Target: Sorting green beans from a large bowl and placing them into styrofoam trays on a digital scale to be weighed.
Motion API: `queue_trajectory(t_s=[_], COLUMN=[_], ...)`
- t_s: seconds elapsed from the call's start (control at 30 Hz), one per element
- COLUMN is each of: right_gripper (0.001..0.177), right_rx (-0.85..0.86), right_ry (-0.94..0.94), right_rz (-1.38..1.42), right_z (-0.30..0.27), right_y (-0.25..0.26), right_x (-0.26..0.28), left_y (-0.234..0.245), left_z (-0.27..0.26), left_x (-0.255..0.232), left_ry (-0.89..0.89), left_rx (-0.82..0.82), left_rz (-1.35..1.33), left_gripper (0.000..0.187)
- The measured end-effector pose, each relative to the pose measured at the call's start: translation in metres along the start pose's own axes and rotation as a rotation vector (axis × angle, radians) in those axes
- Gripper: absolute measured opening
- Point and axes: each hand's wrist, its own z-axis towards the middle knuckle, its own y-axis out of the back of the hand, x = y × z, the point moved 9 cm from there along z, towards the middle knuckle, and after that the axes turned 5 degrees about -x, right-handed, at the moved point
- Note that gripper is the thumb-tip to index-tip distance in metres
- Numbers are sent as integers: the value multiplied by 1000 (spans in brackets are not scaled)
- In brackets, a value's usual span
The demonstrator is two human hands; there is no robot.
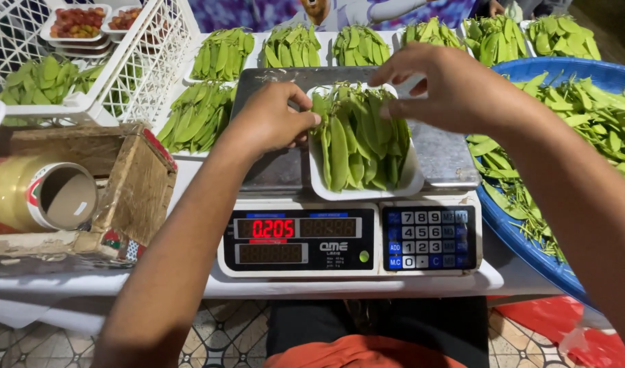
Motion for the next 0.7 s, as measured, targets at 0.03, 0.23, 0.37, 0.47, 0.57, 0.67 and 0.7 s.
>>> queue_trajectory(t_s=[0.03, 0.23, 0.37, 0.47, 0.57, 0.67, 0.7], right_gripper=[37, 57, 62, 56, 51, 51, 56], right_rx=[1, 83, 88, 72, 43, 18, 6], right_ry=[-2, 183, 150, 129, 148, 130, 97], right_rz=[-1, -156, -114, -101, -97, -58, -27], right_z=[-3, -10, -8, -9, -11, -13, -14], right_y=[-1, -15, -17, -18, -20, -20, -20], right_x=[-5, -10, -10, -10, -13, -19, -23], left_y=[-1, 1, -12, -31, -44, -42, -40], left_z=[0, 11, 17, 25, 33, 31, 29], left_x=[0, -17, -57, -70, -72, -74, -75], left_ry=[0, -203, -492, -493, -489, -495, -484], left_rx=[2, -193, -198, -77, -11, -34, -57], left_rz=[-1, 52, 109, 216, 268, 246, 215], left_gripper=[21, 17, 31, 42, 22, 35, 40])
